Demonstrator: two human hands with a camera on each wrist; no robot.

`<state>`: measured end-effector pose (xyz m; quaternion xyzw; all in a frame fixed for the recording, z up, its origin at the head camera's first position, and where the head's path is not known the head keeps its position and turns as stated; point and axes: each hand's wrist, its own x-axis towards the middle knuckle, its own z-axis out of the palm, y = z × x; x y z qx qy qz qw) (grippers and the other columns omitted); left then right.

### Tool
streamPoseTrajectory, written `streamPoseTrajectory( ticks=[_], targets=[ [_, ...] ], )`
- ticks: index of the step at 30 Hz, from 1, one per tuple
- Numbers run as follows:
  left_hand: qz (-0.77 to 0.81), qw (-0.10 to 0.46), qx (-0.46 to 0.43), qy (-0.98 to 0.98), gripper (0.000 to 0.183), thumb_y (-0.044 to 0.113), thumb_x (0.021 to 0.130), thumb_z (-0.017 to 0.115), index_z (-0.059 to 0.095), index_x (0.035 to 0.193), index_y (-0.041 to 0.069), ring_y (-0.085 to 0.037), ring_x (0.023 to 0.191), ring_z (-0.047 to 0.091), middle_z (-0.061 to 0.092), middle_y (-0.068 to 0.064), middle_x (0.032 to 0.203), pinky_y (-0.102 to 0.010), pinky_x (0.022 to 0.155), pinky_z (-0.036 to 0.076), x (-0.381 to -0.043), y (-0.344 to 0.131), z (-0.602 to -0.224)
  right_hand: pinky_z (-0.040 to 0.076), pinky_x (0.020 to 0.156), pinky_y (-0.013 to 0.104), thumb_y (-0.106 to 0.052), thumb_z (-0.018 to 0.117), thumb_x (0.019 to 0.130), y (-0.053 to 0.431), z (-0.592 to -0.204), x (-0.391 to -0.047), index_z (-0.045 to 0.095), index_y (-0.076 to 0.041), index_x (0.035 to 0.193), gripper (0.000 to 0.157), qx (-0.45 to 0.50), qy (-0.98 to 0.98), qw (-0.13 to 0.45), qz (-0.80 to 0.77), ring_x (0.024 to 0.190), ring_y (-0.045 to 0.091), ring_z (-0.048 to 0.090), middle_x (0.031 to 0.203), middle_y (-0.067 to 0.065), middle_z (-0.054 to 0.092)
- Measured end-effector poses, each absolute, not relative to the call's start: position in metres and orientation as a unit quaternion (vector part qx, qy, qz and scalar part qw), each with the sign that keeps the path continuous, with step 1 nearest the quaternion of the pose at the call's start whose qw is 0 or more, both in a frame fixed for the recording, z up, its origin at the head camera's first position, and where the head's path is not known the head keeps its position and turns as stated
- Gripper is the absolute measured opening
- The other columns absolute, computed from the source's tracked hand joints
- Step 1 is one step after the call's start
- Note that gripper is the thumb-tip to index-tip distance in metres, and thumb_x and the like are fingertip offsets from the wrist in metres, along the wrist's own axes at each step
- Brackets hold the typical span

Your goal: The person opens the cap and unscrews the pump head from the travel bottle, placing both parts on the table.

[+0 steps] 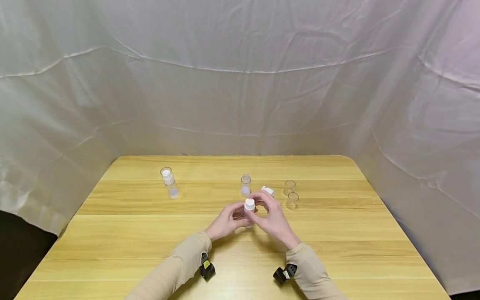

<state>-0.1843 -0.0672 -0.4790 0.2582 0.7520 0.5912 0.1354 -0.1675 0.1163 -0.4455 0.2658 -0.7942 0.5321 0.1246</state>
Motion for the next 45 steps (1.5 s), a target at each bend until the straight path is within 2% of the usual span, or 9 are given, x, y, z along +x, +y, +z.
streamPoseTrajectory(
  ticks=[5, 9, 13, 17, 24, 31, 35, 40, 45],
  targets=[
    [0.594, 0.135, 0.261, 0.749, 0.048, 0.008, 0.093, 0.068, 0.054, 0.138, -0.001, -0.04, 0.13, 0.059, 0.061, -0.023, 0.139, -0.052, 0.115, 0.045, -0.1844, -0.0671, -0.4792, 0.06, 0.097, 0.035, 0.004, 0.08, 0.078, 0.1164, -0.4466, -0.1685, 0.06, 0.004, 0.122, 0.049, 0.27, -0.79, 0.127, 0.536, 0.105, 0.021, 0.063, 0.114, 0.014, 0.066],
    [0.593, 0.134, 0.263, 0.749, 0.05, 0.009, 0.093, 0.069, 0.053, 0.14, 0.0, -0.038, 0.131, 0.058, 0.06, -0.022, 0.141, -0.05, 0.116, 0.046, -0.185, -0.0674, -0.48, 0.061, 0.091, 0.033, 0.002, 0.081, 0.079, 0.1156, -0.4475, -0.1686, 0.062, 0.002, 0.117, 0.043, 0.261, -0.787, 0.135, 0.542, 0.099, 0.02, 0.065, 0.108, 0.014, 0.067],
    [0.59, 0.134, 0.26, 0.753, 0.05, 0.008, 0.093, 0.07, 0.054, 0.14, 0.0, -0.038, 0.129, 0.06, 0.061, -0.021, 0.14, -0.051, 0.115, 0.046, -0.1849, -0.0674, -0.4797, 0.06, 0.095, 0.03, 0.005, 0.079, 0.08, 0.1158, -0.4471, -0.1681, 0.063, 0.001, 0.116, 0.04, 0.266, -0.787, 0.134, 0.541, 0.102, 0.02, 0.066, 0.11, 0.014, 0.068],
    [0.593, 0.137, 0.255, 0.751, 0.048, 0.007, 0.093, 0.069, 0.054, 0.138, -0.001, -0.039, 0.129, 0.059, 0.061, -0.023, 0.138, -0.051, 0.115, 0.045, -0.1847, -0.0668, -0.4782, 0.059, 0.099, 0.031, 0.004, 0.08, 0.079, 0.1161, -0.4472, -0.1686, 0.061, 0.003, 0.122, 0.047, 0.273, -0.789, 0.131, 0.535, 0.107, 0.022, 0.065, 0.115, 0.014, 0.066],
    [0.592, 0.132, 0.258, 0.752, 0.049, 0.009, 0.093, 0.069, 0.054, 0.139, 0.0, -0.038, 0.13, 0.059, 0.061, -0.021, 0.14, -0.049, 0.115, 0.047, -0.185, -0.0666, -0.4781, 0.061, 0.089, 0.032, 0.002, 0.081, 0.079, 0.1143, -0.4482, -0.1692, 0.061, 0.004, 0.117, 0.044, 0.262, -0.791, 0.141, 0.535, 0.097, 0.022, 0.067, 0.109, 0.015, 0.067],
    [0.592, 0.136, 0.256, 0.752, 0.049, 0.008, 0.093, 0.068, 0.053, 0.139, -0.001, -0.039, 0.13, 0.058, 0.061, -0.022, 0.14, -0.052, 0.116, 0.044, -0.1846, -0.0672, -0.4784, 0.058, 0.101, 0.035, 0.006, 0.078, 0.08, 0.116, -0.4482, -0.1695, 0.061, 0.004, 0.122, 0.045, 0.273, -0.789, 0.122, 0.537, 0.108, 0.029, 0.064, 0.116, 0.019, 0.065],
    [0.595, 0.139, 0.256, 0.749, 0.049, 0.007, 0.094, 0.068, 0.053, 0.139, -0.001, -0.039, 0.13, 0.058, 0.061, -0.023, 0.139, -0.049, 0.116, 0.046, -0.1849, -0.0669, -0.4786, 0.059, 0.099, 0.035, 0.002, 0.081, 0.079, 0.1153, -0.4474, -0.169, 0.059, 0.002, 0.124, 0.05, 0.263, -0.793, 0.123, 0.535, 0.108, 0.028, 0.064, 0.119, 0.021, 0.064],
    [0.588, 0.138, 0.26, 0.753, 0.05, 0.009, 0.094, 0.069, 0.053, 0.141, 0.001, -0.037, 0.13, 0.059, 0.061, -0.021, 0.141, -0.047, 0.115, 0.047, -0.1857, -0.0667, -0.4786, 0.06, 0.093, 0.031, 0.001, 0.08, 0.08, 0.1142, -0.4463, -0.1682, 0.062, 0.001, 0.115, 0.04, 0.254, -0.787, 0.133, 0.546, 0.1, 0.025, 0.066, 0.11, 0.016, 0.067],
    [0.587, 0.138, 0.259, 0.754, 0.05, 0.008, 0.093, 0.069, 0.053, 0.14, 0.0, -0.038, 0.131, 0.059, 0.061, -0.021, 0.14, -0.05, 0.116, 0.045, -0.1858, -0.0667, -0.4799, 0.058, 0.101, 0.032, 0.007, 0.077, 0.08, 0.1155, -0.4455, -0.1676, 0.06, 0.005, 0.12, 0.043, 0.267, -0.779, 0.113, 0.556, 0.108, 0.029, 0.064, 0.115, 0.021, 0.065]
  ],
)
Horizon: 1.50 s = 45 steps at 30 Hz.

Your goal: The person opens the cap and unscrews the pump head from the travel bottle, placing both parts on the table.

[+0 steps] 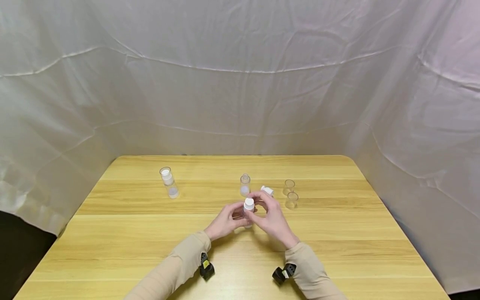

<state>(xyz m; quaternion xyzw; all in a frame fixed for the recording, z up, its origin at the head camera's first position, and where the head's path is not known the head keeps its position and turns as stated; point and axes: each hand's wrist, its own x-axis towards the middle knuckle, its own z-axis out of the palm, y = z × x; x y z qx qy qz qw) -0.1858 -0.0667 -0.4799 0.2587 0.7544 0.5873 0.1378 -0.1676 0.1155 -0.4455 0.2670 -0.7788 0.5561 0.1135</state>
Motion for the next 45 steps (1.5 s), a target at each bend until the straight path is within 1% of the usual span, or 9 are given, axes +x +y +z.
streamPoseTrajectory(
  ticks=[5, 9, 13, 17, 21, 25, 29, 37, 45],
  targets=[
    [0.594, 0.137, 0.259, 0.749, 0.048, 0.007, 0.093, 0.068, 0.054, 0.139, -0.001, -0.038, 0.13, 0.059, 0.061, -0.023, 0.138, -0.047, 0.115, 0.046, -0.1862, -0.0665, -0.4813, 0.057, 0.102, 0.034, 0.003, 0.081, 0.079, 0.1153, -0.4469, -0.1685, 0.058, 0.002, 0.126, 0.052, 0.262, -0.783, 0.111, 0.553, 0.111, 0.029, 0.062, 0.12, 0.024, 0.062],
    [0.591, 0.134, 0.261, 0.752, 0.05, 0.009, 0.094, 0.069, 0.053, 0.14, 0.0, -0.037, 0.13, 0.06, 0.062, -0.021, 0.139, -0.043, 0.114, 0.048, -0.186, -0.0668, -0.4814, 0.059, 0.097, 0.029, 0.001, 0.081, 0.079, 0.1143, -0.4467, -0.1678, 0.06, 0.001, 0.119, 0.045, 0.244, -0.784, 0.12, 0.558, 0.105, 0.027, 0.066, 0.116, 0.02, 0.065],
    [0.588, 0.131, 0.261, 0.754, 0.051, 0.01, 0.094, 0.069, 0.053, 0.141, 0.002, -0.037, 0.13, 0.059, 0.062, -0.02, 0.14, -0.048, 0.116, 0.046, -0.1856, -0.067, -0.4806, 0.058, 0.101, 0.03, 0.003, 0.079, 0.081, 0.1155, -0.4436, -0.1664, 0.062, 0.001, 0.117, 0.04, 0.24, -0.786, 0.103, 0.561, 0.107, 0.029, 0.067, 0.114, 0.016, 0.067],
    [0.589, 0.134, 0.258, 0.754, 0.05, 0.008, 0.094, 0.068, 0.053, 0.141, 0.0, -0.038, 0.13, 0.059, 0.061, -0.021, 0.139, -0.051, 0.116, 0.045, -0.1853, -0.0671, -0.4809, 0.056, 0.105, 0.034, 0.006, 0.078, 0.08, 0.117, -0.4433, -0.1672, 0.058, 0.004, 0.124, 0.047, 0.25, -0.781, 0.085, 0.566, 0.113, 0.033, 0.064, 0.12, 0.021, 0.065],
    [0.595, 0.141, 0.253, 0.75, 0.05, 0.007, 0.094, 0.068, 0.052, 0.141, -0.001, -0.038, 0.13, 0.059, 0.061, -0.023, 0.14, -0.047, 0.115, 0.047, -0.1852, -0.0666, -0.4812, 0.058, 0.1, 0.038, -0.001, 0.083, 0.078, 0.1161, -0.4455, -0.1684, 0.057, 0.002, 0.126, 0.055, 0.242, -0.792, 0.094, 0.552, 0.109, 0.029, 0.064, 0.12, 0.019, 0.065],
    [0.592, 0.134, 0.258, 0.752, 0.051, 0.008, 0.093, 0.07, 0.053, 0.141, 0.0, -0.037, 0.129, 0.06, 0.061, -0.021, 0.139, -0.044, 0.114, 0.049, -0.1857, -0.0663, -0.4814, 0.06, 0.088, 0.041, -0.006, 0.085, 0.077, 0.1151, -0.446, -0.1682, 0.06, -0.001, 0.119, 0.049, 0.224, -0.804, 0.118, 0.538, 0.096, 0.021, 0.064, 0.108, 0.013, 0.068],
    [0.589, 0.128, 0.263, 0.753, 0.05, 0.009, 0.093, 0.071, 0.054, 0.14, 0.001, -0.037, 0.129, 0.06, 0.063, -0.02, 0.138, -0.047, 0.114, 0.048, -0.1859, -0.0662, -0.4813, 0.061, 0.091, 0.037, 0.0, 0.082, 0.079, 0.1159, -0.4442, -0.1669, 0.063, -0.002, 0.114, 0.04, 0.226, -0.799, 0.117, 0.544, 0.095, 0.017, 0.065, 0.104, 0.011, 0.068],
    [0.592, 0.135, 0.258, 0.752, 0.048, 0.008, 0.094, 0.068, 0.054, 0.139, 0.0, -0.039, 0.129, 0.06, 0.062, -0.022, 0.138, -0.051, 0.116, 0.045, -0.1856, -0.0665, -0.4812, 0.056, 0.104, 0.041, 0.007, 0.078, 0.079, 0.1163, -0.4433, -0.1671, 0.057, 0.002, 0.131, 0.056, 0.256, -0.796, 0.089, 0.542, 0.114, 0.032, 0.065, 0.125, 0.02, 0.065],
    [0.59, 0.136, 0.261, 0.752, 0.05, 0.01, 0.094, 0.068, 0.052, 0.141, 0.0, -0.038, 0.131, 0.059, 0.06, -0.021, 0.141, -0.05, 0.116, 0.046, -0.186, -0.0667, -0.4813, 0.059, 0.1, 0.037, 0.01, 0.077, 0.077, 0.1141, -0.4449, -0.1668, 0.058, 0.006, 0.122, 0.049, 0.249, -0.803, 0.102, 0.532, 0.108, 0.032, 0.067, 0.119, 0.019, 0.066]
  ],
)
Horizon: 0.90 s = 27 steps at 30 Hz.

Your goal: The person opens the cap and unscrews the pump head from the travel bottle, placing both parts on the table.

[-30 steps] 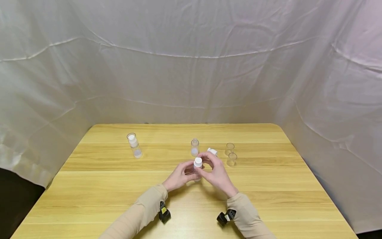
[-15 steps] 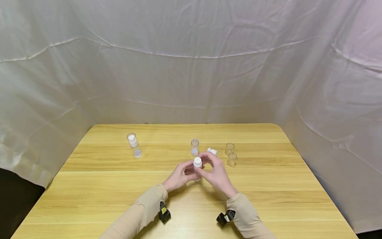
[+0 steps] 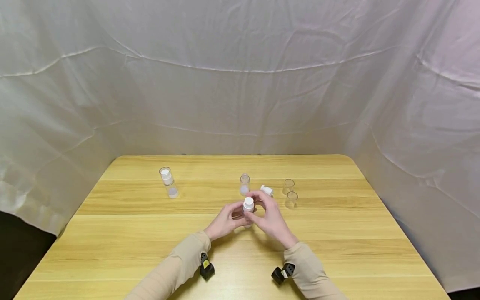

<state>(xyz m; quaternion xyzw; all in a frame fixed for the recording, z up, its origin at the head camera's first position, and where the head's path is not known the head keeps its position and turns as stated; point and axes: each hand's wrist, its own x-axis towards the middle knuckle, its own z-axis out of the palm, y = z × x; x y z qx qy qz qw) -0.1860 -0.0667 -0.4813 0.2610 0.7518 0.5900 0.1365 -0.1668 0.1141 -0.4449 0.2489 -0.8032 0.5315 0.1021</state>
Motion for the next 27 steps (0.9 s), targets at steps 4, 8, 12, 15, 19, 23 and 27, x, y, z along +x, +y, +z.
streamPoseTrajectory(
  ticks=[4, 8, 12, 15, 19, 23, 27],
  targets=[
    [0.593, 0.137, 0.262, 0.749, 0.051, 0.01, 0.094, 0.069, 0.052, 0.141, -0.001, -0.039, 0.131, 0.058, 0.059, -0.022, 0.141, -0.051, 0.116, 0.045, -0.1854, -0.0668, -0.481, 0.058, 0.101, 0.041, 0.014, 0.076, 0.076, 0.1159, -0.4441, -0.1669, 0.057, 0.007, 0.123, 0.051, 0.27, -0.805, 0.1, 0.519, 0.107, 0.033, 0.068, 0.117, 0.019, 0.067],
    [0.592, 0.136, 0.263, 0.75, 0.052, 0.01, 0.094, 0.069, 0.052, 0.141, -0.001, -0.039, 0.131, 0.058, 0.06, -0.022, 0.141, -0.05, 0.116, 0.045, -0.1853, -0.0666, -0.4814, 0.056, 0.105, 0.043, 0.014, 0.074, 0.077, 0.1181, -0.443, -0.1672, 0.056, 0.005, 0.126, 0.053, 0.276, -0.805, 0.086, 0.518, 0.11, 0.034, 0.067, 0.12, 0.02, 0.067],
    [0.595, 0.138, 0.262, 0.748, 0.051, 0.007, 0.094, 0.068, 0.051, 0.141, -0.002, -0.039, 0.13, 0.058, 0.06, -0.023, 0.141, -0.049, 0.116, 0.046, -0.1854, -0.0664, -0.4819, 0.054, 0.107, 0.044, 0.013, 0.075, 0.078, 0.1194, -0.4421, -0.1676, 0.055, 0.004, 0.13, 0.056, 0.28, -0.801, 0.077, 0.523, 0.116, 0.034, 0.065, 0.125, 0.02, 0.066],
    [0.596, 0.139, 0.261, 0.747, 0.051, 0.006, 0.094, 0.067, 0.05, 0.141, -0.003, -0.04, 0.131, 0.058, 0.06, -0.024, 0.14, -0.049, 0.116, 0.046, -0.1854, -0.0662, -0.4814, 0.057, 0.103, 0.042, 0.008, 0.078, 0.078, 0.1183, -0.4427, -0.168, 0.056, 0.002, 0.129, 0.056, 0.28, -0.804, 0.094, 0.516, 0.114, 0.032, 0.065, 0.123, 0.018, 0.066],
    [0.589, 0.139, 0.259, 0.753, 0.052, 0.009, 0.094, 0.068, 0.05, 0.142, -0.002, -0.038, 0.131, 0.058, 0.059, -0.022, 0.142, -0.045, 0.115, 0.047, -0.1855, -0.066, -0.4808, 0.06, 0.091, 0.04, 0.004, 0.082, 0.076, 0.1154, -0.4445, -0.1678, 0.06, 0.001, 0.123, 0.052, 0.268, -0.811, 0.127, 0.504, 0.101, 0.027, 0.066, 0.114, 0.015, 0.067],
    [0.588, 0.136, 0.261, 0.753, 0.052, 0.012, 0.093, 0.07, 0.053, 0.141, 0.002, -0.037, 0.131, 0.059, 0.06, -0.02, 0.142, -0.044, 0.115, 0.048, -0.1857, -0.0663, -0.4816, 0.061, 0.09, 0.037, 0.007, 0.081, 0.074, 0.1142, -0.4448, -0.167, 0.061, 0.003, 0.118, 0.049, 0.262, -0.809, 0.137, 0.507, 0.097, 0.026, 0.066, 0.11, 0.015, 0.068],
    [0.584, 0.125, 0.272, 0.754, 0.052, 0.013, 0.093, 0.071, 0.054, 0.14, 0.001, -0.036, 0.127, 0.062, 0.062, -0.021, 0.138, -0.044, 0.112, 0.05, -0.1855, -0.0666, -0.483, 0.059, 0.1, 0.034, 0.012, 0.077, 0.076, 0.1151, -0.4444, -0.1668, 0.06, 0.005, 0.122, 0.05, 0.27, -0.804, 0.131, 0.512, 0.104, 0.03, 0.068, 0.115, 0.019, 0.068]
  ],
)
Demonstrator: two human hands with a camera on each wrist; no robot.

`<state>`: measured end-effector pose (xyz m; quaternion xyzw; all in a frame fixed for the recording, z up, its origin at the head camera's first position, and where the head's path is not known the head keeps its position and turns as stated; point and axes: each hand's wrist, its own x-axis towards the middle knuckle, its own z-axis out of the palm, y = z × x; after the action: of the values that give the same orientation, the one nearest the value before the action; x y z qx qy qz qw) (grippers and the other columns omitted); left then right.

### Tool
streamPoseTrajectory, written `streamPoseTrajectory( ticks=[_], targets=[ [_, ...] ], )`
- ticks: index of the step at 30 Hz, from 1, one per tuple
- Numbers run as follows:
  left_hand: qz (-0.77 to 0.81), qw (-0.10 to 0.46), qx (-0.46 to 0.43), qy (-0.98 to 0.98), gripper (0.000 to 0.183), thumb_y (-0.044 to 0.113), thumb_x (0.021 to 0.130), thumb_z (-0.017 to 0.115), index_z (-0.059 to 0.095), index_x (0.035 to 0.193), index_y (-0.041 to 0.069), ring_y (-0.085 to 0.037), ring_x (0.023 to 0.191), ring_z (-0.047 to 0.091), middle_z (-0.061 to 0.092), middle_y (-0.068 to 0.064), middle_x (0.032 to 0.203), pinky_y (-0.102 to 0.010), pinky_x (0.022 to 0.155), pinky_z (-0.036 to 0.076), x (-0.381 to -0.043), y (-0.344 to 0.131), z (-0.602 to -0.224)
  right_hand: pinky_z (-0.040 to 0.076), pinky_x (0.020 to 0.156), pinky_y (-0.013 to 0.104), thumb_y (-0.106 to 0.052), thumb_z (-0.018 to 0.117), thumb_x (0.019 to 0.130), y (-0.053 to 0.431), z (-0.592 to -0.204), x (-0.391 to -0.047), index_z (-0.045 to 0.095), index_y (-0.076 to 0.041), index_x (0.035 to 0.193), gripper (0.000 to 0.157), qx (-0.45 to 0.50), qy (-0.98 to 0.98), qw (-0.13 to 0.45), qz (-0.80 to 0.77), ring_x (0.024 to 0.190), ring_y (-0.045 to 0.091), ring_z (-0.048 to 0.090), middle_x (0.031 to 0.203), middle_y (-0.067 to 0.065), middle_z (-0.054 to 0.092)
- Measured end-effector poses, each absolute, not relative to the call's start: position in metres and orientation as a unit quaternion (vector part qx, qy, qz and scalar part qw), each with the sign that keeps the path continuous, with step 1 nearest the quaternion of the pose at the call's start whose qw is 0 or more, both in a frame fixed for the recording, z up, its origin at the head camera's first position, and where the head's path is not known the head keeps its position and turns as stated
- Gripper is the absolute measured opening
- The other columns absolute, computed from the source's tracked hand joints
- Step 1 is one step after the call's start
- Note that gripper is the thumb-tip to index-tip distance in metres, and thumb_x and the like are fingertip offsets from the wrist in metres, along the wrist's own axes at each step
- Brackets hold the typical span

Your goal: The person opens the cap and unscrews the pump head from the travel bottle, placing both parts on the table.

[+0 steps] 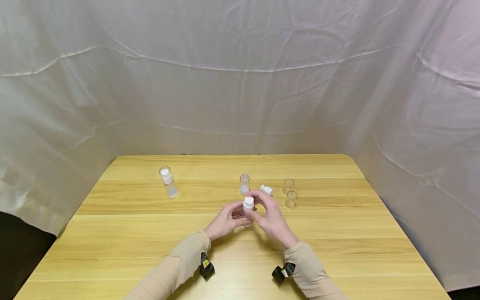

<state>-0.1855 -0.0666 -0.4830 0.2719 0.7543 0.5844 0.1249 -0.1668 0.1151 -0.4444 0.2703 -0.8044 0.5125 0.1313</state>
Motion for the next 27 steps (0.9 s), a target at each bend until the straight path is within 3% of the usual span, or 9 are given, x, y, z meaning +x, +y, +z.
streamPoseTrajectory(
  ticks=[10, 17, 21, 24, 27],
  targets=[
    [0.591, 0.129, 0.245, 0.758, 0.044, 0.011, 0.092, 0.072, 0.058, 0.133, 0.001, -0.038, 0.124, 0.063, 0.066, -0.021, 0.131, -0.051, 0.112, 0.05, -0.186, -0.065, -0.483, 0.054, 0.104, 0.044, 0.017, 0.069, 0.081, 0.119, -0.445, -0.169, 0.05, 0.016, 0.132, 0.054, 0.263, -0.778, 0.139, 0.553, 0.112, 0.045, 0.064, 0.128, 0.033, 0.059],
    [0.586, 0.123, 0.254, 0.76, 0.046, 0.01, 0.092, 0.071, 0.057, 0.135, 0.001, -0.039, 0.125, 0.062, 0.065, -0.021, 0.132, -0.053, 0.112, 0.048, -0.185, -0.066, -0.482, 0.055, 0.102, 0.043, 0.014, 0.065, 0.087, 0.124, -0.448, -0.172, 0.044, 0.018, 0.137, 0.054, 0.234, -0.772, 0.14, 0.574, 0.109, 0.048, 0.065, 0.124, 0.036, 0.06],
    [0.582, 0.128, 0.253, 0.762, 0.047, 0.011, 0.092, 0.071, 0.056, 0.136, 0.002, -0.039, 0.125, 0.061, 0.065, -0.021, 0.133, -0.054, 0.112, 0.048, -0.185, -0.066, -0.481, 0.06, 0.096, 0.042, 0.007, 0.064, 0.091, 0.129, -0.449, -0.174, 0.046, 0.016, 0.137, 0.05, 0.2, -0.796, 0.136, 0.556, 0.101, 0.042, 0.068, 0.113, 0.03, 0.067],
    [0.585, 0.136, 0.247, 0.76, 0.048, 0.012, 0.093, 0.071, 0.056, 0.137, 0.002, -0.038, 0.126, 0.061, 0.065, -0.021, 0.134, -0.053, 0.113, 0.048, -0.185, -0.066, -0.481, 0.062, 0.088, 0.03, 0.001, 0.063, 0.094, 0.135, -0.45, -0.177, 0.048, 0.013, 0.137, 0.047, 0.164, -0.827, 0.116, 0.525, 0.091, 0.03, 0.069, 0.103, 0.023, 0.07],
    [0.588, 0.139, 0.241, 0.76, 0.048, 0.012, 0.092, 0.071, 0.056, 0.137, 0.002, -0.038, 0.124, 0.063, 0.065, -0.021, 0.133, -0.051, 0.111, 0.049, -0.184, -0.066, -0.481, 0.056, 0.072, 0.02, -0.006, 0.062, 0.097, 0.141, -0.453, -0.18, 0.054, 0.009, 0.131, 0.038, 0.128, -0.86, 0.078, 0.488, 0.079, 0.019, 0.063, 0.093, 0.015, 0.068]
  ],
)
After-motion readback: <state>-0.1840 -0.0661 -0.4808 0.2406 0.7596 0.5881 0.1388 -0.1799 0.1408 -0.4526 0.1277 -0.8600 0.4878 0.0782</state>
